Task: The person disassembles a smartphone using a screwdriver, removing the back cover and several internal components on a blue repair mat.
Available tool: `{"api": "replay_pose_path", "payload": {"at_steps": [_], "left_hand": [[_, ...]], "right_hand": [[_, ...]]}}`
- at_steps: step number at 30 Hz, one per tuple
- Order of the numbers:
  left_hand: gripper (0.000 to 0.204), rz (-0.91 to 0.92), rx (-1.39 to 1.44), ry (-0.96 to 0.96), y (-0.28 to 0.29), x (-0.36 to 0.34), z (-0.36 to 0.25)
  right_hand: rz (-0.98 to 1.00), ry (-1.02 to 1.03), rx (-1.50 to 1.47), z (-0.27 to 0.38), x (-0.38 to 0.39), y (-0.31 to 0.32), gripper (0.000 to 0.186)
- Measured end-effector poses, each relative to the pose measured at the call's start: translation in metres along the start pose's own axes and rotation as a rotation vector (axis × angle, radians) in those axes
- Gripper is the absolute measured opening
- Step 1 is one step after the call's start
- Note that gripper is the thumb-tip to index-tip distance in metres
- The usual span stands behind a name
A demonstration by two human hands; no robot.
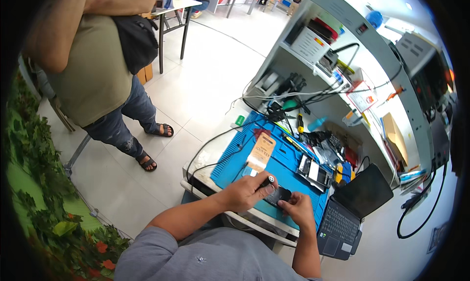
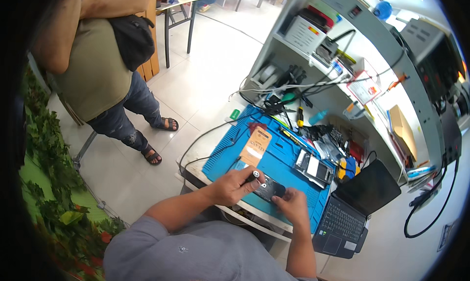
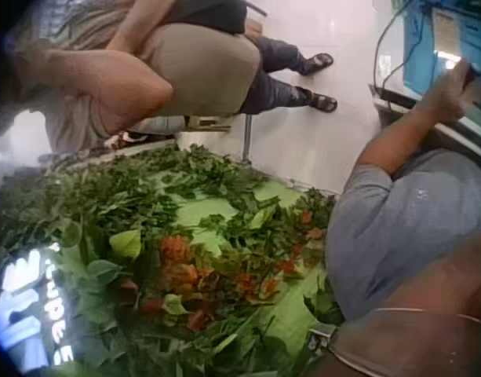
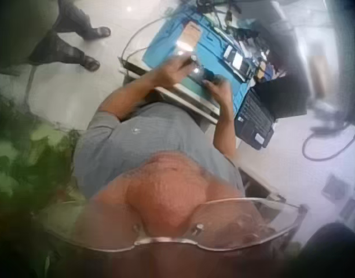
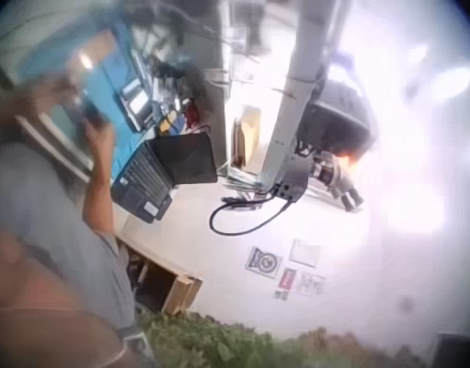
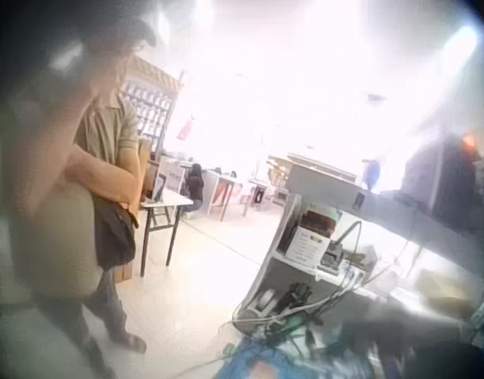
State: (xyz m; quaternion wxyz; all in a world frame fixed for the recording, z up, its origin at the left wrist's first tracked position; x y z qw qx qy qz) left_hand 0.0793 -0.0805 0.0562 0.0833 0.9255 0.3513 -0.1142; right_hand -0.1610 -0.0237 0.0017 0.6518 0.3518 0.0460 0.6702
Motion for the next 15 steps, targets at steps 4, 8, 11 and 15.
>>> {"api": "replay_pose_path", "payload": {"at_steps": [4,8,11,15], "left_hand": [[0.028,-0.028,0.047,-0.044,0.002,0.012,0.005],[0.027,-0.045,0.085,-0.056,0.012,0.019,-0.003],[0.028,-0.031,0.130,-0.023,0.015,0.023,0.003],[0.026,-0.024,0.293,-0.021,0.019,0.024,0.014]], "right_hand": [[0.076,-0.024,-0.088,-0.001,-0.004,-0.004,0.027],[0.127,0.000,-0.183,0.004,-0.005,-0.006,0.026],[0.158,-0.009,-0.190,-0.001,-0.010,-0.008,0.029],[0.173,-0.008,-0.194,-0.002,-0.010,-0.009,0.031]]}}
Point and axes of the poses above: each hand's wrist, its own x-axis away from the middle knuckle, its own y-axis out of the back of the hand, z = x × y, the point moved 10 cm from there along -x, towards the middle knuckle, and after that the axes turned 9 degrees about z, right-handed, at the moved point
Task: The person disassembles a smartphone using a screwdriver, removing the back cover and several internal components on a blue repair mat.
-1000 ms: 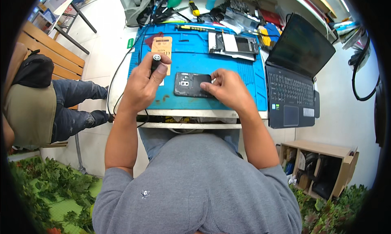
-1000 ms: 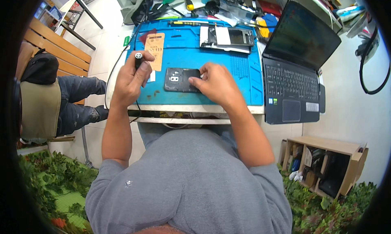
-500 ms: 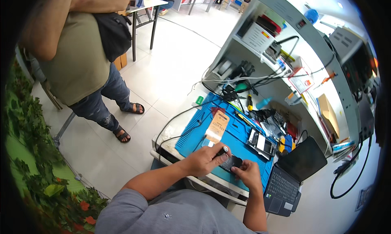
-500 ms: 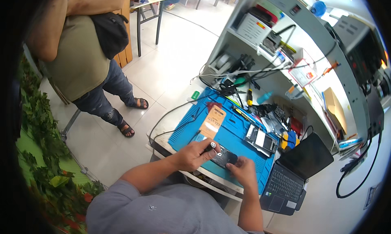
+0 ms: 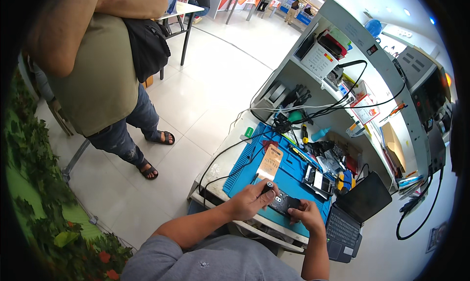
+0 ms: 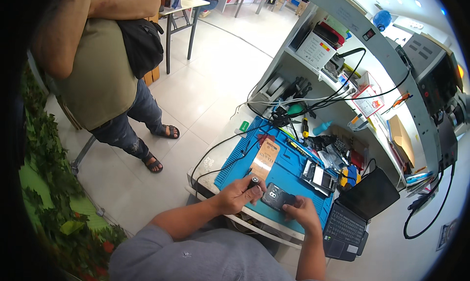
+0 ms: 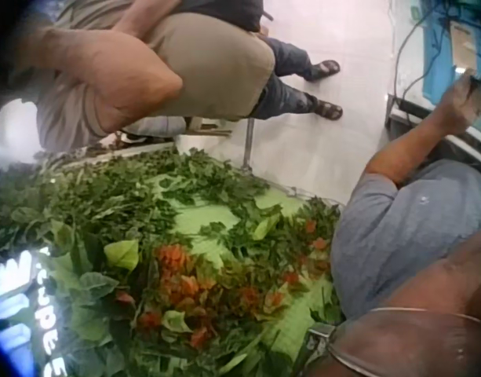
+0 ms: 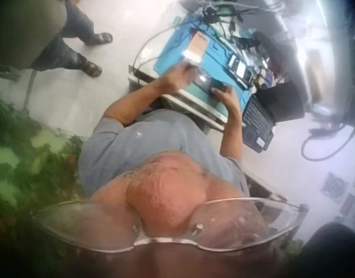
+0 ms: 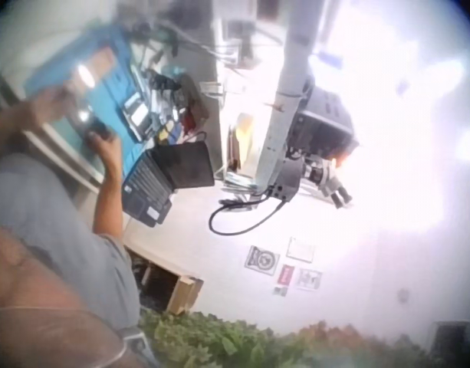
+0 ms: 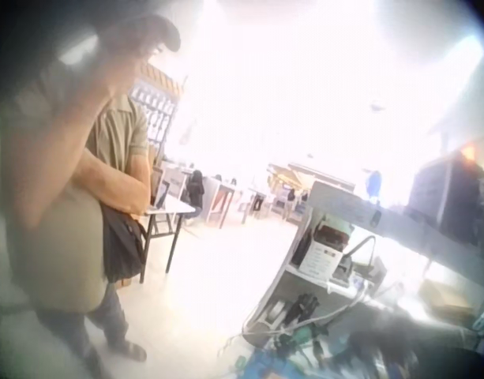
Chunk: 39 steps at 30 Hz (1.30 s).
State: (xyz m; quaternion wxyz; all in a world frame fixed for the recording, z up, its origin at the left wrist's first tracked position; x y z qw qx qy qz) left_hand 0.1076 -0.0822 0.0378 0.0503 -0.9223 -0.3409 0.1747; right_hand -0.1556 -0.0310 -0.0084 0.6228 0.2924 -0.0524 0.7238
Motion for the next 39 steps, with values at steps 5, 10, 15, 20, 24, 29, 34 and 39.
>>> {"api": "replay_pose_path", "payload": {"at_steps": [5,10,15,20,24,29,34,39], "left_hand": [[0.019,-0.084,-0.143,-0.185,0.008,-0.010,-0.007],[0.024,-0.190,-0.112,-0.214,0.046,0.005,-0.022],[0.037,-0.172,-0.054,-0.188,0.025,-0.005,-0.020],[0.035,-0.167,-0.049,-0.137,0.012,-0.018,-0.013],[0.028,-0.146,-0.061,-0.057,0.000,-0.029,-0.002],[0.026,-0.092,-0.114,-0.016,-0.021,-0.040,0.004],[0.044,-0.072,-0.238,-0.026,-0.029,-0.051,0.000],[0.087,-0.050,-0.497,-0.061,-0.038,-0.056,-0.011]], "right_hand": [[-0.041,-0.017,0.057,0.008,0.017,0.006,0.037],[0.024,0.003,0.022,0.017,-0.019,-0.010,0.021],[0.016,-0.038,-0.093,0.011,-0.001,-0.006,0.033],[0.056,-0.022,-0.201,0.004,-0.003,-0.007,0.034],[0.063,0.015,-0.204,0.000,-0.008,-0.009,0.034],[0.102,0.056,-0.256,0.003,-0.011,-0.009,0.035],[0.078,0.087,-0.341,0.002,-0.011,-0.006,0.038],[0.065,0.126,-0.416,-0.003,-0.009,-0.005,0.037]]}}
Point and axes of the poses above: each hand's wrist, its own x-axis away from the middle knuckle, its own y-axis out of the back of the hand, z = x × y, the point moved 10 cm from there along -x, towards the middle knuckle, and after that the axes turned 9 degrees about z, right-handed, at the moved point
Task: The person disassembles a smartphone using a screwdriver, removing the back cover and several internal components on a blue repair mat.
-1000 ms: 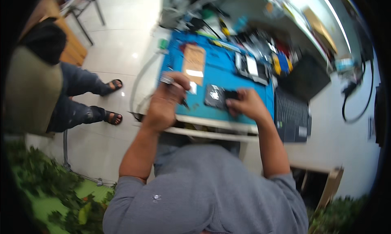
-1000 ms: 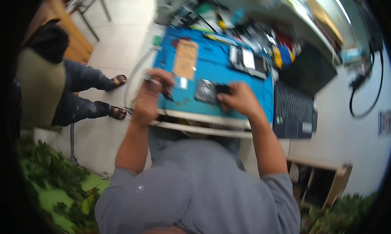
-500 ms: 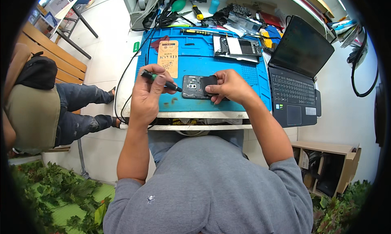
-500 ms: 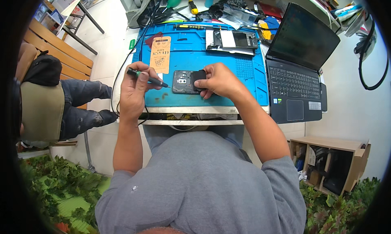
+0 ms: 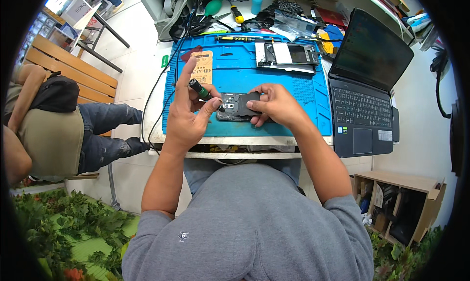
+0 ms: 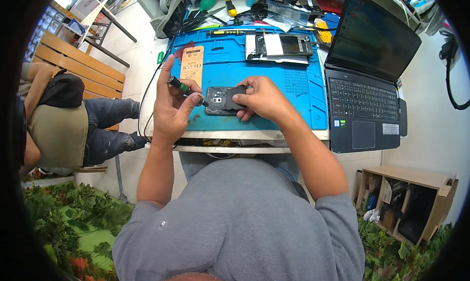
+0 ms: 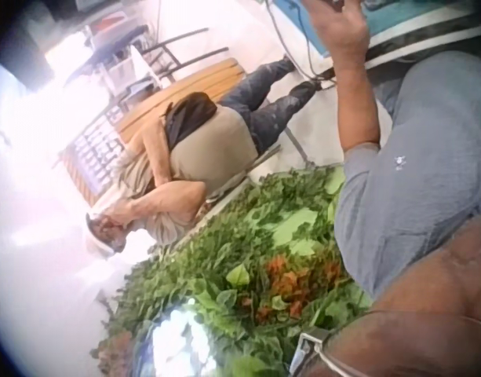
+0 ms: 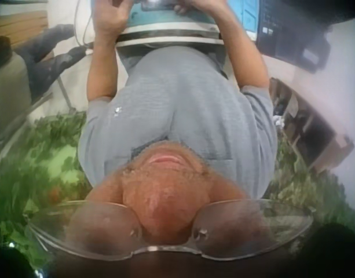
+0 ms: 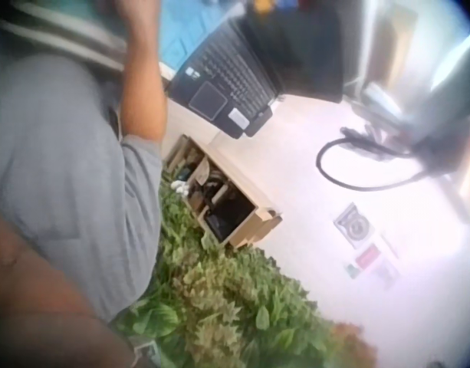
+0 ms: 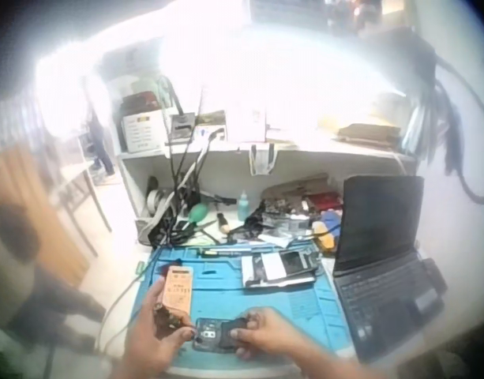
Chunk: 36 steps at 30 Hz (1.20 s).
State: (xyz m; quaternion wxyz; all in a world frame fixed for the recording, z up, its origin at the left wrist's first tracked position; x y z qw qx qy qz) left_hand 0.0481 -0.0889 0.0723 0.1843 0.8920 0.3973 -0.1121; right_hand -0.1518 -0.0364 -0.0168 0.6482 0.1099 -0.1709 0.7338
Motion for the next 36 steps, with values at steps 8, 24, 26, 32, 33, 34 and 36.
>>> {"api": "replay_pose_path", "payload": {"at_steps": [8,24,26,32,33,34,36], "left_hand": [[0.093,-0.124,-0.033,-0.070,0.001,-0.003,0.006],[0.093,0.019,-0.337,-0.208,-0.015,-0.041,0.005],[0.092,-0.015,-0.326,-0.219,-0.011,-0.037,0.008],[0.089,-0.179,-0.270,-0.152,0.016,-0.024,0.017],[0.089,-0.194,-0.278,-0.142,0.020,-0.023,0.017],[0.089,-0.191,-0.308,-0.152,0.021,-0.022,0.015],[0.088,-0.185,-0.373,-0.174,0.025,-0.023,0.011]], "right_hand": [[-0.110,0.045,0.232,0.007,0.016,0.001,0.036],[-0.488,0.585,0.750,0.028,0.047,0.005,0.019],[-0.492,0.612,0.765,0.027,0.047,0.004,0.019],[-0.515,0.621,0.774,0.031,0.049,0.003,0.019],[-0.507,0.614,0.785,0.031,0.048,0.003,0.019],[-0.499,0.607,0.795,0.032,0.047,0.004,0.018],[-0.491,0.604,0.808,0.034,0.046,0.005,0.018]]}}
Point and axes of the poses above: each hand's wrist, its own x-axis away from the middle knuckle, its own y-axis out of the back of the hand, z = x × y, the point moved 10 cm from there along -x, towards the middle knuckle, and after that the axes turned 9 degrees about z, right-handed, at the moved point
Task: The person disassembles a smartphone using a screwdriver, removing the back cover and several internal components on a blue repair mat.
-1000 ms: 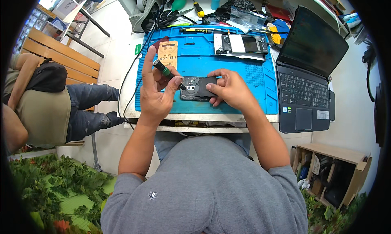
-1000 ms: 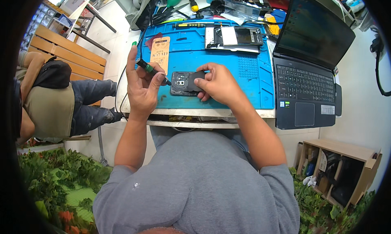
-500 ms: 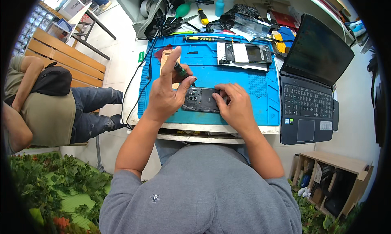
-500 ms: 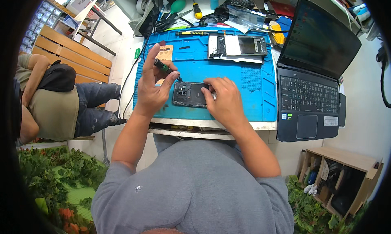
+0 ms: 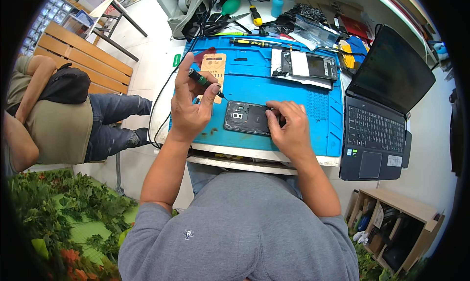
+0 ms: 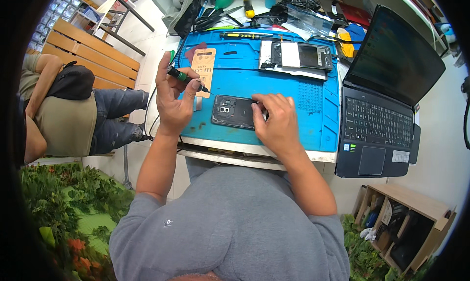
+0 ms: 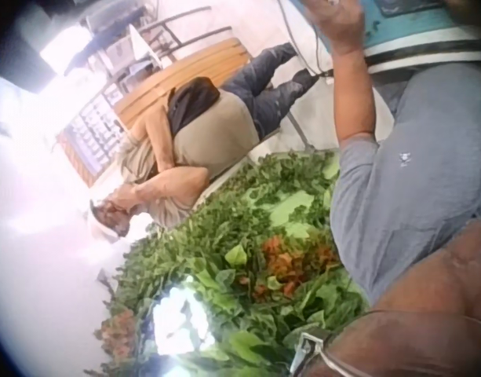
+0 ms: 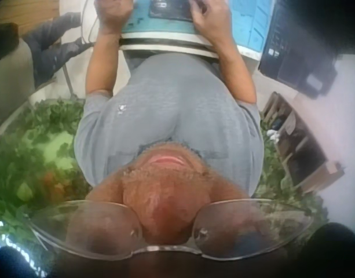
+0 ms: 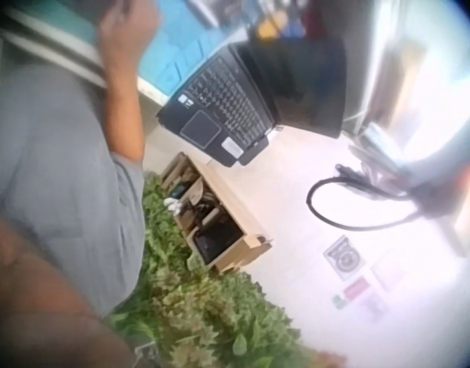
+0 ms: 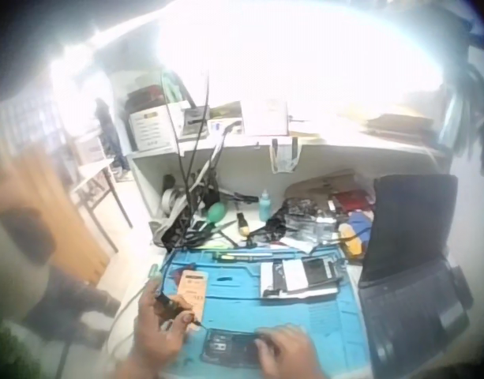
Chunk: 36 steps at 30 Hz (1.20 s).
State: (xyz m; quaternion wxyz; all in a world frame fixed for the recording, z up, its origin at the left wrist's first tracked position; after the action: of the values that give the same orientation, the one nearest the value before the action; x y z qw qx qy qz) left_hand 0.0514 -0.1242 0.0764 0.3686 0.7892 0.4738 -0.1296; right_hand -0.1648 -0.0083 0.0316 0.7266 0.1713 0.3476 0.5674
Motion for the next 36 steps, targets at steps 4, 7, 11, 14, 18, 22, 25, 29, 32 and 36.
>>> {"api": "replay_pose_path", "payload": {"at_steps": [4,7,11,14,18,22,25,29,32,36], "left_hand": [[0.087,0.019,0.041,-0.002,0.001,0.000,0.003],[0.087,0.055,0.074,0.025,-0.005,0.007,-0.002],[0.088,0.092,0.108,-0.011,-0.012,0.022,-0.010],[0.088,0.123,0.153,-0.001,-0.017,0.035,-0.020],[0.086,0.046,0.160,-0.001,-0.013,0.052,-0.014],[0.086,0.057,0.173,0.031,-0.011,0.058,-0.016],[0.087,0.065,0.181,0.028,-0.012,0.056,-0.018],[0.087,0.053,0.188,0.034,-0.012,0.055,-0.021],[0.088,0.056,0.188,0.034,-0.013,0.057,-0.020],[0.090,0.050,0.200,0.049,-0.014,0.057,-0.017]], "right_hand": [[-0.025,0.016,0.016,0.002,0.001,0.001,0.015],[-0.035,0.018,0.028,0.002,0.003,0.001,0.015],[-0.052,0.033,0.028,0.002,0.002,0.002,0.015],[-0.037,0.037,0.059,0.005,0.003,0.004,0.016],[0.044,0.027,0.045,0.011,-0.001,0.009,0.018],[0.331,-0.154,-0.393,0.002,-0.008,-0.007,0.034],[0.434,-0.135,-0.592,0.002,-0.015,-0.016,0.050],[0.525,-0.057,-0.497,0.013,-0.026,-0.018,0.057],[0.485,-0.020,-0.339,0.018,-0.029,-0.016,0.058],[0.445,-0.093,-0.356,0.004,-0.026,-0.014,0.057]]}}
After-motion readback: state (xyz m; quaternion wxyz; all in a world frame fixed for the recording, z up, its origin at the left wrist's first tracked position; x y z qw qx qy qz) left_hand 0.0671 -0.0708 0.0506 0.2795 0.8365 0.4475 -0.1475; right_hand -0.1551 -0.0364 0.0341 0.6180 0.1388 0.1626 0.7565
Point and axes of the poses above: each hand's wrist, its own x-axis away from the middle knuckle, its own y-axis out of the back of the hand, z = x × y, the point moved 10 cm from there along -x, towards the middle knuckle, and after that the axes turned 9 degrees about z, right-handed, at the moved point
